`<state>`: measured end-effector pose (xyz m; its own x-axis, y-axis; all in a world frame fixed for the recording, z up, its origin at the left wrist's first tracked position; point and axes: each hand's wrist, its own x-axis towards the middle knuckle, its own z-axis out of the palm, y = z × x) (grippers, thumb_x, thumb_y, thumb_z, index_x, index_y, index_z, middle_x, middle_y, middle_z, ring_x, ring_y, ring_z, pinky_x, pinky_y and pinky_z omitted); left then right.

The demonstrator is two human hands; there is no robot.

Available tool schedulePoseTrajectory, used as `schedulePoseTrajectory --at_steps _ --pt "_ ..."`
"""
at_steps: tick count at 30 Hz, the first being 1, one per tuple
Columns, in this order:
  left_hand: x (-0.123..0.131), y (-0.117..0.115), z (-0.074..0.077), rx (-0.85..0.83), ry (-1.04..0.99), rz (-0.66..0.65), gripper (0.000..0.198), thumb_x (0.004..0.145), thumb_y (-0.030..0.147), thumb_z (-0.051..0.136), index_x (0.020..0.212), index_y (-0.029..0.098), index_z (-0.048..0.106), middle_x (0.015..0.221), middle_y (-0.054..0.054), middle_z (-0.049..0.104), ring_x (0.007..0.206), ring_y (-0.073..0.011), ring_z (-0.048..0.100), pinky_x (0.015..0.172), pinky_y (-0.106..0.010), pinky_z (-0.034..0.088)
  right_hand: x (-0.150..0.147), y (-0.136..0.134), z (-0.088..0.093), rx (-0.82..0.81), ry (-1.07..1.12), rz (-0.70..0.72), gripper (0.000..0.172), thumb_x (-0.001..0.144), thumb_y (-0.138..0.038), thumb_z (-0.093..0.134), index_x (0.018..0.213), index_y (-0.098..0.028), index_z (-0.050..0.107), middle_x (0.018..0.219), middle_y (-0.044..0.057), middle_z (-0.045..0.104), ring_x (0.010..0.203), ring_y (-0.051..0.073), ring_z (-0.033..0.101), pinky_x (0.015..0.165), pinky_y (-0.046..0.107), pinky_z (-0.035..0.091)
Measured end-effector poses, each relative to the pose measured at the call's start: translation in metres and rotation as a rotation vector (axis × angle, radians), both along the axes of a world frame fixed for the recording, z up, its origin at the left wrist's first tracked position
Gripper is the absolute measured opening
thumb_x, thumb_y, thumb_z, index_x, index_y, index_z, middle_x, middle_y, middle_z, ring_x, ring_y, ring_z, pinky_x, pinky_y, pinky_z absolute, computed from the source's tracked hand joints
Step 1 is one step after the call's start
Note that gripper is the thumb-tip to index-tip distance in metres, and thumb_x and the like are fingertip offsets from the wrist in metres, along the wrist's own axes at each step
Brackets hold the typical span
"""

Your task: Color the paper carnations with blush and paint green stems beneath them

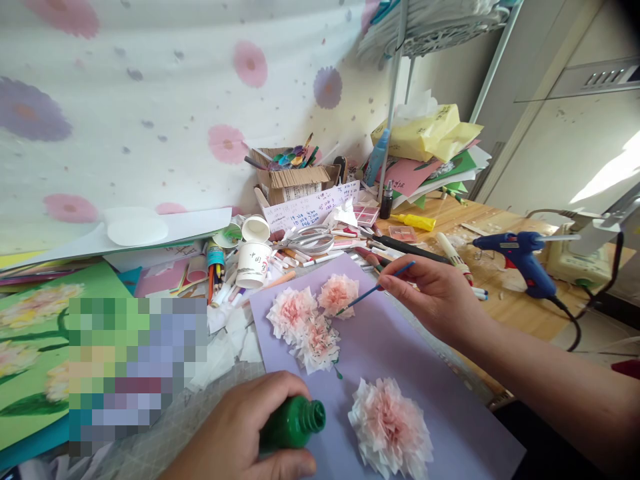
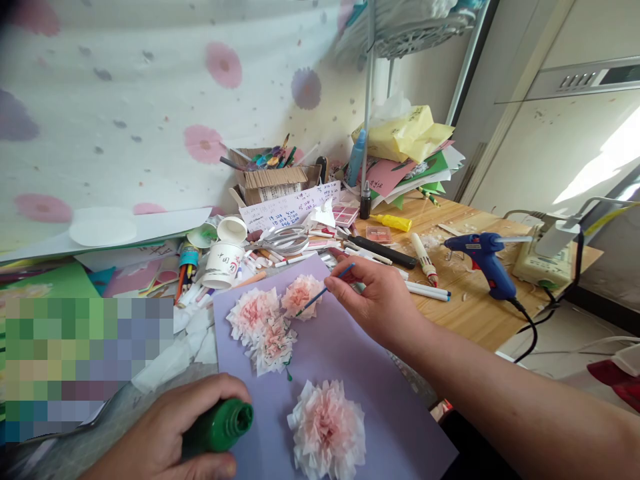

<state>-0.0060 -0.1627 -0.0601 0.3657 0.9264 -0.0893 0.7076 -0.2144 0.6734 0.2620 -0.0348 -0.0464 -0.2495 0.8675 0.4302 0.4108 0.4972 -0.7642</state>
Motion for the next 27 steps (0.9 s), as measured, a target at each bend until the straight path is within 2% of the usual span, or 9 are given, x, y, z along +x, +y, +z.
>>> schedulePoseTrajectory --at_steps 5,9,16,23,27 --pt "-0.0017 -0.0005 -0.0035 0.011 -0.009 -0.010 0.036 0.081 0.061 0.069 0.094 0.028 0.064 0.079 0.006 0.068 0.067 -0.0165 0.063 0.061 -0.021 0.042 0.0037 -0.0017 0.0053 0.039 0.084 -0.031 0.018 0.083 -0.036 0.064 0.073 -0.022 0.066 0.062 0.001 0.067 0.058 0.018 0.063 0.056 0.028 0.044" --pt "-0.0027 -0.0002 -0.0048 0.011 -0.018 -0.014 0.035 0.082 0.059 0.069 0.095 0.027 0.064 0.080 0.006 0.068 0.069 -0.0165 0.063 0.061 -0.021 0.042 0.0057 0.0000 0.0060 0.016 0.069 -0.017 0.017 0.082 -0.033 0.064 0.070 -0.022 0.064 0.057 -0.001 0.064 0.051 0.015 0.058 0.052 0.027 0.041" --pt "-0.0002 -0.0022 0.0017 -0.026 0.006 0.046 0.036 0.081 0.060 0.070 0.093 0.027 0.065 0.079 0.006 0.067 0.071 -0.0171 0.063 0.065 -0.021 0.042 0.0018 0.0047 0.0034 -0.019 0.019 -0.030 0.015 0.082 -0.034 0.065 0.071 -0.022 0.065 0.061 0.001 0.069 0.055 0.016 0.061 0.054 0.027 0.043" --pt "0.0020 -0.0009 0.0025 -0.015 0.003 0.030 0.035 0.081 0.060 0.069 0.093 0.027 0.065 0.078 0.005 0.068 0.069 -0.0169 0.063 0.063 -0.021 0.043 0.0065 0.0022 0.0086 -0.036 0.092 -0.049 0.016 0.082 -0.034 0.064 0.071 -0.022 0.064 0.053 -0.003 0.059 0.048 0.014 0.054 0.047 0.026 0.038" --pt "0.0027 0.0008 0.0023 -0.004 -0.005 0.010 0.034 0.080 0.058 0.070 0.091 0.026 0.065 0.076 0.005 0.067 0.066 -0.0168 0.062 0.060 -0.021 0.042 0.0056 0.0026 0.0056 -0.026 0.078 -0.028 0.018 0.081 -0.034 0.064 0.068 -0.022 0.063 0.057 -0.001 0.063 0.051 0.015 0.056 0.049 0.027 0.038"
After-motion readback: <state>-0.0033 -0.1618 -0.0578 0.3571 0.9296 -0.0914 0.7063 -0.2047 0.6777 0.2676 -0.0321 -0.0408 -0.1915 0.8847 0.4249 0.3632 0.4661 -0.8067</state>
